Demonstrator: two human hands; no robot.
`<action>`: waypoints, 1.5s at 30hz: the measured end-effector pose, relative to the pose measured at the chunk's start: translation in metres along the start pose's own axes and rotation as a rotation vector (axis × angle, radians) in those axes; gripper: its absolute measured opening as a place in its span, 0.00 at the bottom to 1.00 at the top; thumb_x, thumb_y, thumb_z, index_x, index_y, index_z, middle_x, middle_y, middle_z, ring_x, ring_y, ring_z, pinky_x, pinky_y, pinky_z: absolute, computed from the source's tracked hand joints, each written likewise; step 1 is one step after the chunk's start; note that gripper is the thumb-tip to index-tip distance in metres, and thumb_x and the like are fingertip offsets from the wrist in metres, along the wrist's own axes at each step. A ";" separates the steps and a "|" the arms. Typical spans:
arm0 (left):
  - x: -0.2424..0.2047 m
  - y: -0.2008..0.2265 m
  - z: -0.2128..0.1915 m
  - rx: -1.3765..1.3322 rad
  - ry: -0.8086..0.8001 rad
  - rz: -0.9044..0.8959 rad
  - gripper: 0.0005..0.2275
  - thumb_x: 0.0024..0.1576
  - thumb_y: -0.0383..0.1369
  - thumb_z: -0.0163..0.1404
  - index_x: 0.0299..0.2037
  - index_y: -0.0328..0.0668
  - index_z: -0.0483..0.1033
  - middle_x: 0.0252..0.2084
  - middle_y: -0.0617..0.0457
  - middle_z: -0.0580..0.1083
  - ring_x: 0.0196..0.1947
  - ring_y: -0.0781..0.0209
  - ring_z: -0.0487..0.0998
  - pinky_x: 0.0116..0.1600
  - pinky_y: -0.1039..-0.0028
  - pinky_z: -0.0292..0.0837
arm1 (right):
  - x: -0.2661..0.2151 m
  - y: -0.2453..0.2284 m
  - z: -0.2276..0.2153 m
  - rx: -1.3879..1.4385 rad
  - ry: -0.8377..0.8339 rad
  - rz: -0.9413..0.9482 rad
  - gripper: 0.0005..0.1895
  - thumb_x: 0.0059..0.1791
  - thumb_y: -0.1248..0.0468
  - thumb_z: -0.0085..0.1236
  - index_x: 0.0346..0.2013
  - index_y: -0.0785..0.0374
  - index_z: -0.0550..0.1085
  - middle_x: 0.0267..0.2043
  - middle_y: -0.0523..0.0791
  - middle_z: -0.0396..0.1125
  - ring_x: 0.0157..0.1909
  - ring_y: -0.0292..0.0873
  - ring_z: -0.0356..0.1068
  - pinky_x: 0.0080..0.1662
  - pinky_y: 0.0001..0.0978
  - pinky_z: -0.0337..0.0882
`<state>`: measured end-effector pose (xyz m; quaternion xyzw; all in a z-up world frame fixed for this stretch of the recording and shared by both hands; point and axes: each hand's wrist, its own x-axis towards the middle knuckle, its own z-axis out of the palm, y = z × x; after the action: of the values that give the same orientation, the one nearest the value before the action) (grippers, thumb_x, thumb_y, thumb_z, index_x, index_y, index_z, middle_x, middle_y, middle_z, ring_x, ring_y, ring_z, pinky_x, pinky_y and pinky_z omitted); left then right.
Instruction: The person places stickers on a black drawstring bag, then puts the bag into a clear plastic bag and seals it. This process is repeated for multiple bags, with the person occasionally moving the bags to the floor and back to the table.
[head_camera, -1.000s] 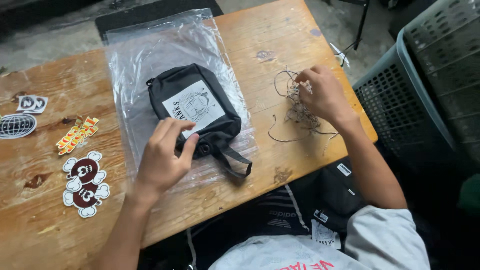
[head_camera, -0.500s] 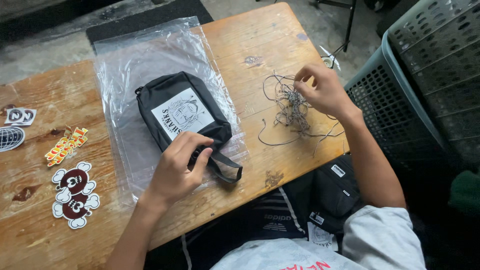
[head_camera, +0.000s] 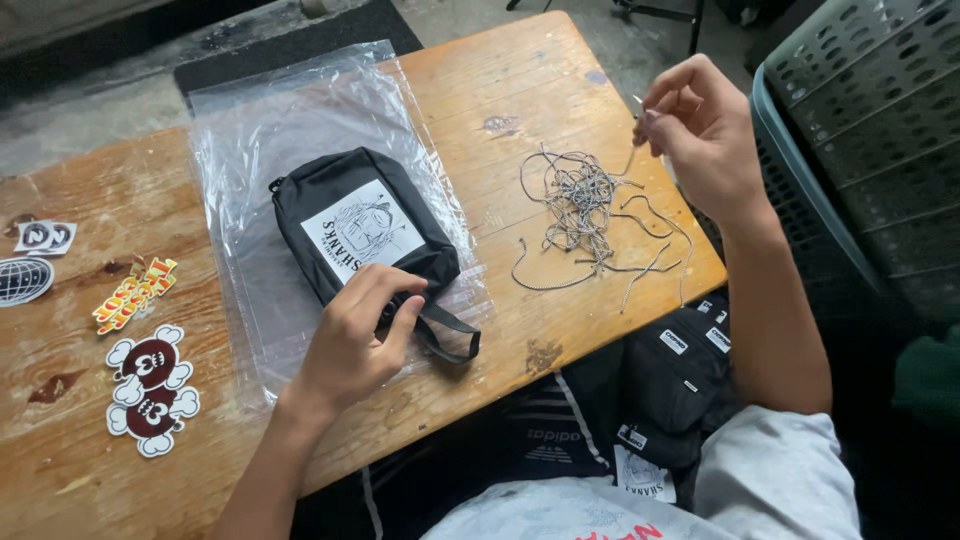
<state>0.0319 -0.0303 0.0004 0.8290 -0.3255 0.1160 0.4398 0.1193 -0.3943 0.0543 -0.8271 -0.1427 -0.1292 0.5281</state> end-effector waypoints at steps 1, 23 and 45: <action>0.000 0.001 0.000 0.003 0.005 -0.002 0.04 0.60 0.23 0.49 0.44 0.33 0.74 0.40 0.47 0.75 0.42 0.54 0.76 0.50 0.69 0.72 | 0.000 -0.007 0.000 0.001 -0.004 -0.004 0.10 0.55 0.82 0.47 0.43 0.65 0.64 0.34 0.48 0.63 0.36 0.40 0.69 0.37 0.24 0.67; -0.094 0.051 -0.029 -0.135 0.319 -0.075 0.04 0.62 0.25 0.47 0.44 0.33 0.73 0.41 0.46 0.74 0.41 0.51 0.75 0.50 0.68 0.70 | 0.013 -0.095 0.182 -0.270 -0.460 -0.300 0.06 0.61 0.71 0.53 0.45 0.69 0.78 0.41 0.51 0.69 0.43 0.45 0.70 0.41 0.32 0.68; -0.098 0.051 -0.056 -0.049 0.504 0.001 0.07 0.64 0.31 0.45 0.42 0.41 0.77 0.33 0.50 0.74 0.33 0.53 0.77 0.39 0.67 0.74 | -0.014 -0.068 0.484 -0.322 -0.949 -0.346 0.22 0.47 0.54 0.64 0.43 0.69 0.70 0.37 0.61 0.68 0.44 0.71 0.71 0.45 0.66 0.70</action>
<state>-0.0699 0.0372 0.0192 0.7629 -0.2085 0.3113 0.5270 0.1114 0.0719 -0.0915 -0.8296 -0.4787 0.1538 0.2428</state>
